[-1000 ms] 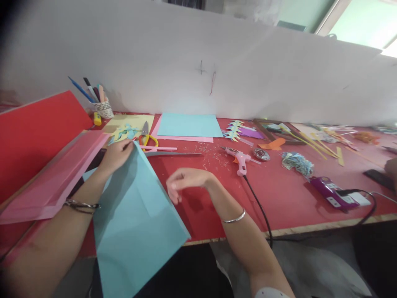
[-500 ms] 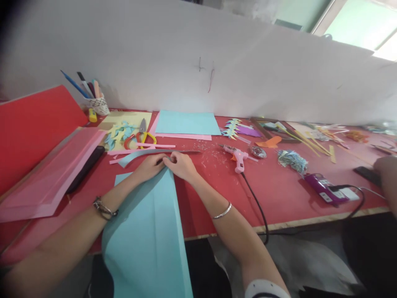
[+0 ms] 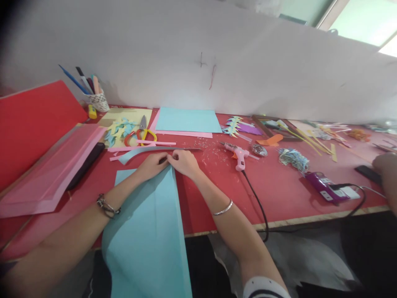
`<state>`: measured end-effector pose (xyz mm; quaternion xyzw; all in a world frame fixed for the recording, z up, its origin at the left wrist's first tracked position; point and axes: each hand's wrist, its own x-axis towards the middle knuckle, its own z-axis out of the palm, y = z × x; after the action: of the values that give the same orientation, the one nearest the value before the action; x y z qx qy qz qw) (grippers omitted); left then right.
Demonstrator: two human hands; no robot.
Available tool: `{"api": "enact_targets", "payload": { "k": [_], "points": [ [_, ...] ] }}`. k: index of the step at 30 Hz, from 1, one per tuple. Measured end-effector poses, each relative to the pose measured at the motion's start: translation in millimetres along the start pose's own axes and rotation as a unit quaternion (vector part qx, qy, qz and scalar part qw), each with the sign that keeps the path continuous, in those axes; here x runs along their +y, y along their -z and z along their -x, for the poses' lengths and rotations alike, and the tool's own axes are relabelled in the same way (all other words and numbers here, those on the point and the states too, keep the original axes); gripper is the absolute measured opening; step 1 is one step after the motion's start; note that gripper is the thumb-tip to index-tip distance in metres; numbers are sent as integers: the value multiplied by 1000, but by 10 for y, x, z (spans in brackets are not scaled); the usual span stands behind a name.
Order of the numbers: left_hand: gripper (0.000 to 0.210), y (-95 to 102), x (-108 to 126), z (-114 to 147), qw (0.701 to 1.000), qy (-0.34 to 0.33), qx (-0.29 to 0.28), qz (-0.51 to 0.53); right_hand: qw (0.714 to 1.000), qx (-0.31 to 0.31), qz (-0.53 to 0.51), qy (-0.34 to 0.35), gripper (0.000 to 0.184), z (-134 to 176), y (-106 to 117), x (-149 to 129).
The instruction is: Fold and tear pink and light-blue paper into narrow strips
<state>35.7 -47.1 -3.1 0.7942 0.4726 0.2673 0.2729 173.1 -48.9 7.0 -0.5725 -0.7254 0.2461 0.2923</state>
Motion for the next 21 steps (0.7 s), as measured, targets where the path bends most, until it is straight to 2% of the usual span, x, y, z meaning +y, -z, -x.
{"api": "enact_targets", "payload": {
  "k": [5,11,21],
  "points": [
    [20,0,22,4,1000,6,4,22,995,-40,-74,-56,26,7,45,12],
    [23,-11,23,-15,997,20,21,70,973,-92,-183,-107,31,35,97,-101],
    [30,-33,39,-38,988,48,42,139,935,-81,-312,-146,33,71,55,-172]
  ]
}}
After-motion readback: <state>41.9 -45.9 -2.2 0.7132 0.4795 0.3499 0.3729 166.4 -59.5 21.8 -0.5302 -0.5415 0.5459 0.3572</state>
